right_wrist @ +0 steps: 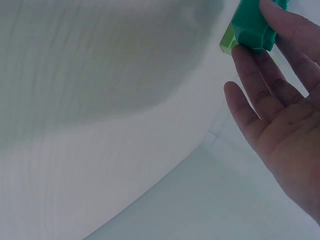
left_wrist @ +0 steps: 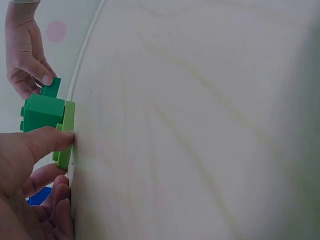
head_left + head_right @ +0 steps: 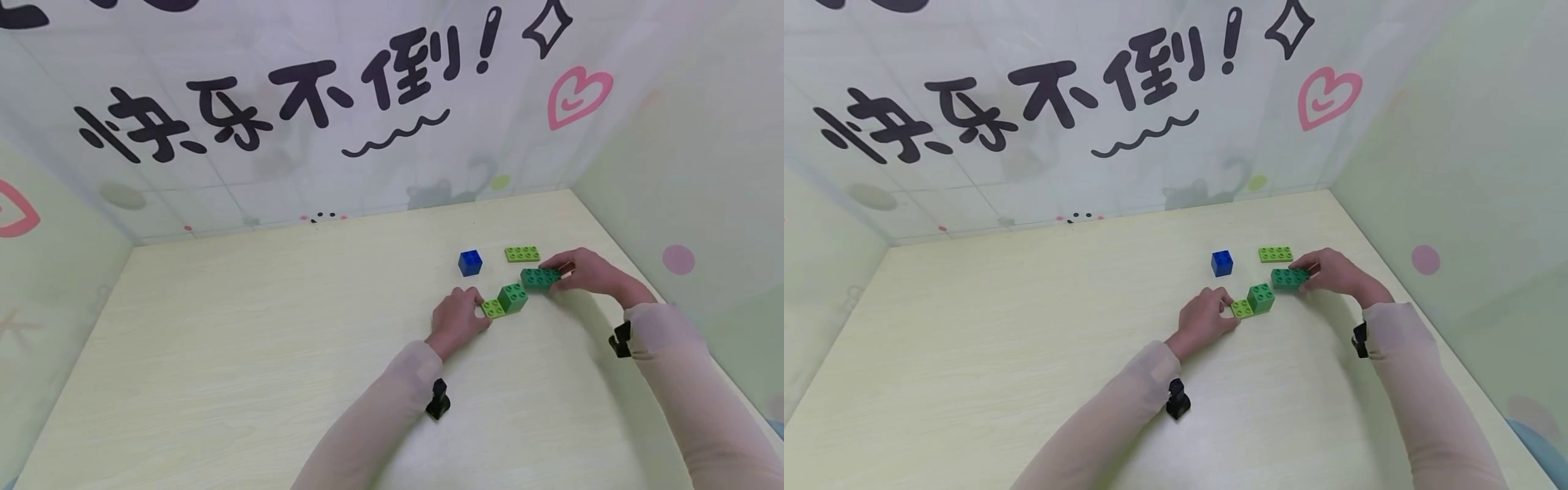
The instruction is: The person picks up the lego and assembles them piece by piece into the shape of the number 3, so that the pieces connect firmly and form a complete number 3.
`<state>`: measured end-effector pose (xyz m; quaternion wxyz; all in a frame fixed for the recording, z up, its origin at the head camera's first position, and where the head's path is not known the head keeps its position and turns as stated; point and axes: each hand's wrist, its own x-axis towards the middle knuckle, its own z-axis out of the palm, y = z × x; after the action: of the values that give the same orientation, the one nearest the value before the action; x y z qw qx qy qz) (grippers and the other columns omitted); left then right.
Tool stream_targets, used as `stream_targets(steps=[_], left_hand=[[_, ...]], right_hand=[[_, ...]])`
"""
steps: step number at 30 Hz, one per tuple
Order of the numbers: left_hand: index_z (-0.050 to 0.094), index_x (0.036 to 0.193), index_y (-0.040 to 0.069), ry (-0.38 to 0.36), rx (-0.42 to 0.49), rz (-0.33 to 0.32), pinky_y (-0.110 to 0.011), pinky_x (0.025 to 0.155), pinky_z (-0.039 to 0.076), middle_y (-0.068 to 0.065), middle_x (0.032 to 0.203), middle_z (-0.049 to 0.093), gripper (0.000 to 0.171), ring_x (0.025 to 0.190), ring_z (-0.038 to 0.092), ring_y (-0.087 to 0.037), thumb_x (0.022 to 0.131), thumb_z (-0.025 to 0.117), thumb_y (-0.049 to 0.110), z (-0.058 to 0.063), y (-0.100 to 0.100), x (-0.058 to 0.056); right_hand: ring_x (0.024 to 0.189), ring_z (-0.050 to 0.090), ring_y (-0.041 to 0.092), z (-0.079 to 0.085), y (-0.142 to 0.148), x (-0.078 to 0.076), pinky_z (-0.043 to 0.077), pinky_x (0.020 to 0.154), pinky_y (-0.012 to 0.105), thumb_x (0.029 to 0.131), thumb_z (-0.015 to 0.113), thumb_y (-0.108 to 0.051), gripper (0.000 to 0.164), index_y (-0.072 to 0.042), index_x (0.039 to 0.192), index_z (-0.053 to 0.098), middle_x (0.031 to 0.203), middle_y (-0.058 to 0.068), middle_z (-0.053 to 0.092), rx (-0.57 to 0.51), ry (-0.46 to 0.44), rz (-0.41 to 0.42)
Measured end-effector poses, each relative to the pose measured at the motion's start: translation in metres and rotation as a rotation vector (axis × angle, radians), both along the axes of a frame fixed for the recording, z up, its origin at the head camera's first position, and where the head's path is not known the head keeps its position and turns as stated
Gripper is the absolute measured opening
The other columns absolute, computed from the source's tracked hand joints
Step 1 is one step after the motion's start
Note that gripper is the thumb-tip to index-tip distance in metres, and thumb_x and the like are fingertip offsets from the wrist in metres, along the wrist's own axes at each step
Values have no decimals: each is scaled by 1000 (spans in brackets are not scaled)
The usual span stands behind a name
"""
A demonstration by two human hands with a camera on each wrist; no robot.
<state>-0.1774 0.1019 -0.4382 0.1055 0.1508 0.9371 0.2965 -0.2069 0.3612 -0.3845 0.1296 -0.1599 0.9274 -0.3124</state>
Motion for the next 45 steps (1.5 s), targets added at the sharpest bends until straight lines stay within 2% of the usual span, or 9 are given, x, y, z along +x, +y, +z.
stream_targets(steps=[8,16,21,45], left_hand=[[62,104,14,10,1,-4,-22,54,35,4,82,48,34,67,45,-10,76,74,30,1,0,0],[62,104,14,4,7,-4,-22,54,35,4,81,48,34,67,45,-10,77,74,30,2,-1,1],[63,104,14,4,13,-1,-22,54,34,4,80,47,33,67,45,-11,77,74,30,2,-1,1],[62,105,14,-1,6,-18,-22,53,34,4,79,46,34,66,44,-11,78,73,30,0,-1,0]], right_hand=[[97,57,37,12,-7,1,47,78,40,76,70,1,40,9,114,59,112,26,57,26,26,-1],[97,56,37,21,-14,3,42,84,51,77,69,2,39,9,113,59,112,26,57,29,60,14],[99,55,37,26,-18,4,41,86,52,77,68,4,40,8,115,58,113,25,56,34,64,13],[96,57,34,30,-25,11,41,85,51,76,69,3,39,7,114,60,111,23,57,12,78,39]])
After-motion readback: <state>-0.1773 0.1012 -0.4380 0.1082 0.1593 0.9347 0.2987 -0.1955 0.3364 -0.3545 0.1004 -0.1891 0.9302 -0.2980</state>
